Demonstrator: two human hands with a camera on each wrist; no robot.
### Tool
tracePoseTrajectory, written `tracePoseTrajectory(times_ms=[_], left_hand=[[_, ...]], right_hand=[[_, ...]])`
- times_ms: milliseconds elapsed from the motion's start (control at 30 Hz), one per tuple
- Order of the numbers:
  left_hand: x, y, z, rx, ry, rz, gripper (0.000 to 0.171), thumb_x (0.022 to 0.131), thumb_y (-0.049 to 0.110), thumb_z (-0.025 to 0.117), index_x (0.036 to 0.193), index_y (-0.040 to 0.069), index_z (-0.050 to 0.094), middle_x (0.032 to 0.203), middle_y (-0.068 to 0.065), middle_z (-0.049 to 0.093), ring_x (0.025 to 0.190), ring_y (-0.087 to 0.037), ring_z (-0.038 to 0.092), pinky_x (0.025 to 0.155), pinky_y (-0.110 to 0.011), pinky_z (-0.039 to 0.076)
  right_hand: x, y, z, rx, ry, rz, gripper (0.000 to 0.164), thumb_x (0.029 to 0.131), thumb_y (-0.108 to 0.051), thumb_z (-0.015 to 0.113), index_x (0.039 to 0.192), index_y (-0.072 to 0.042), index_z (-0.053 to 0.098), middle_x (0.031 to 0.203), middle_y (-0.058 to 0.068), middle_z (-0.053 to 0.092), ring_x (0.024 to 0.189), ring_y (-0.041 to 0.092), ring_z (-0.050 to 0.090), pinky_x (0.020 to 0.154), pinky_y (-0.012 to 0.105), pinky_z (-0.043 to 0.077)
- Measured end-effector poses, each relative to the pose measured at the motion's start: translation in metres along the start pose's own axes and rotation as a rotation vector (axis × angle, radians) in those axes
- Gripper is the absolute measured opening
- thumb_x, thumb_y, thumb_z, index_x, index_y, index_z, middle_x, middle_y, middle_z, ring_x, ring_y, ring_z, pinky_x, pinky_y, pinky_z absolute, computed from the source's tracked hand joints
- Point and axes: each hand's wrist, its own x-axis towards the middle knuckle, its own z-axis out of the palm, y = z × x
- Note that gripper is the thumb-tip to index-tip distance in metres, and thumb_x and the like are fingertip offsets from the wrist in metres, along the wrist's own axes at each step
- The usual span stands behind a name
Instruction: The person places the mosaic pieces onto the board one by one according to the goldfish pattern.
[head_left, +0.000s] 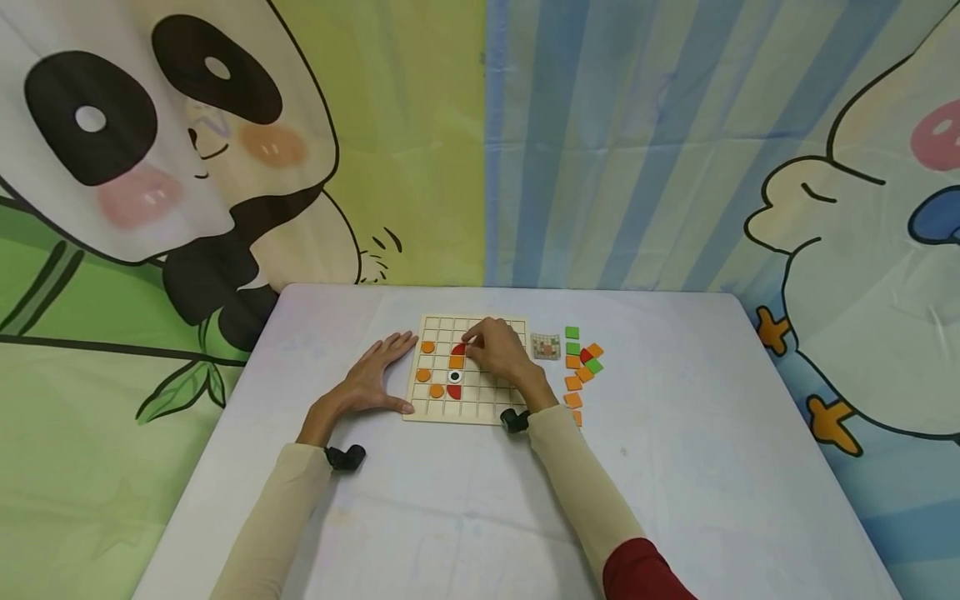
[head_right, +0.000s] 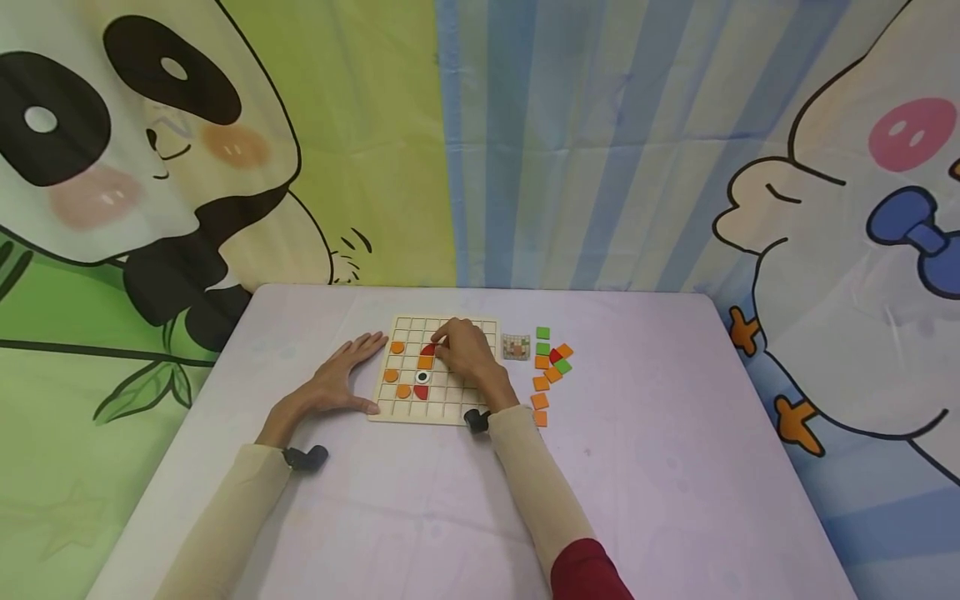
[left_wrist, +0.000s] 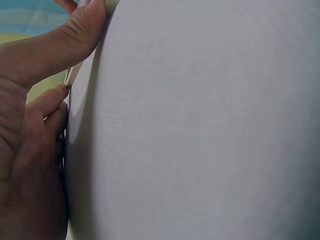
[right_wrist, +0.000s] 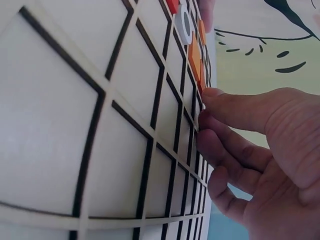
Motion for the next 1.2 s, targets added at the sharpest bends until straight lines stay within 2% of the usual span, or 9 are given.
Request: tracePoseTrajectory(times_ms=[167,400,533,633,767,933,1100,1133,1200], left_hand=[[0.000,0.000,0.000,0.001,-0.012,-0.004,0.140,0.066,0.051,0.103,0.175,0.015,0.024,0.185,-0.013,0.019,0.172,-0.041,0.010,0.142,-0.061,0.003],[0.001,0.001,0.000,-0.008,-0.016,-0.007,0.141,0.065,0.052,0.103,0.176,0.016,0.024,0.185,-0.012,0.019,0.173,-0.040,0.010,0.142,-0.061,0.003],[0.001,0.001,0.001,-0.004,-0.018,-0.008,0.141,0.065,0.053,0.103,0.175,0.015,0.024,0.185,-0.014,0.019,0.172,-0.042,0.011,0.142,-0.063,0.004],[0.001,0.000,0.001,0.001,-0.017,-0.011,0.141,0.065,0.053,0.103,0.176,0.016,0.024,0.185,-0.014,0.019,0.172,-0.042,0.011,0.142,-0.062,0.003],[0.001,-0.002,0.000,0.011,-0.014,-0.003,0.140,0.066,0.052,0.103,0.176,0.014,0.023,0.184,-0.015,0.019,0.172,-0.042,0.011,0.142,-0.062,0.004],[0.001,-0.001,-0.002,0.013,-0.012,0.001,0.139,0.067,0.050,0.103,0.175,0.012,0.023,0.184,-0.016,0.018,0.172,-0.044,0.010,0.141,-0.063,0.003],[-0.002,0.000,-0.002,0.012,0.004,0.024,0.139,0.066,0.050,0.103,0.174,0.010,0.026,0.183,-0.019,0.020,0.170,-0.046,0.013,0.140,-0.066,0.005],[-0.002,0.000,-0.001,0.010,0.006,0.028,0.139,0.066,0.051,0.103,0.174,0.010,0.026,0.183,-0.019,0.020,0.170,-0.047,0.013,0.140,-0.067,0.006],[-0.002,0.000,-0.001,0.007,0.005,0.032,0.139,0.065,0.052,0.102,0.174,0.011,0.027,0.183,-0.019,0.021,0.170,-0.047,0.014,0.140,-0.068,0.006]], right_hand=[[0.000,0.002,0.002,-0.005,-0.017,0.002,0.023,0.105,-0.010,0.071,0.123,-0.011,0.084,0.100,0.007,0.082,0.079,0.018,0.068,0.068,0.029,0.054],[-0.007,0.002,-0.003,-0.007,-0.005,-0.005,0.023,0.104,-0.009,0.071,0.124,-0.009,0.083,0.101,0.009,0.081,0.082,0.020,0.071,0.074,0.036,0.059],[-0.015,0.000,-0.009,0.014,0.015,-0.014,0.021,0.102,-0.009,0.075,0.121,-0.007,0.084,0.095,0.007,0.079,0.081,0.018,0.069,0.075,0.035,0.060],[-0.022,-0.004,-0.014,0.038,-0.013,-0.083,0.018,0.100,-0.009,0.079,0.117,-0.006,0.085,0.090,0.007,0.080,0.074,0.016,0.066,0.068,0.030,0.057],[-0.034,-0.013,-0.014,0.009,-0.130,-0.222,0.018,0.100,-0.007,0.079,0.116,-0.008,0.086,0.084,0.006,0.080,0.064,0.013,0.059,0.058,0.024,0.047],[-0.051,-0.021,-0.006,-0.070,-0.194,-0.221,0.026,0.101,-0.005,0.073,0.120,-0.017,0.086,0.074,-0.001,0.071,0.060,0.009,0.046,0.055,0.022,0.036],[-0.057,-0.016,0.007,-0.067,-0.225,-0.222,0.039,0.101,-0.001,0.063,0.127,-0.021,0.084,0.060,-0.008,0.052,0.054,0.007,0.036,0.051,0.022,0.029],[-0.057,-0.014,0.009,-0.070,-0.225,-0.223,0.041,0.100,-0.001,0.061,0.127,-0.021,0.084,0.057,-0.009,0.044,0.052,0.007,0.034,0.050,0.022,0.028],[-0.059,-0.013,0.012,-0.077,-0.217,-0.223,0.042,0.100,0.000,0.060,0.128,-0.021,0.084,0.055,-0.010,0.040,0.052,0.007,0.033,0.050,0.022,0.027]])
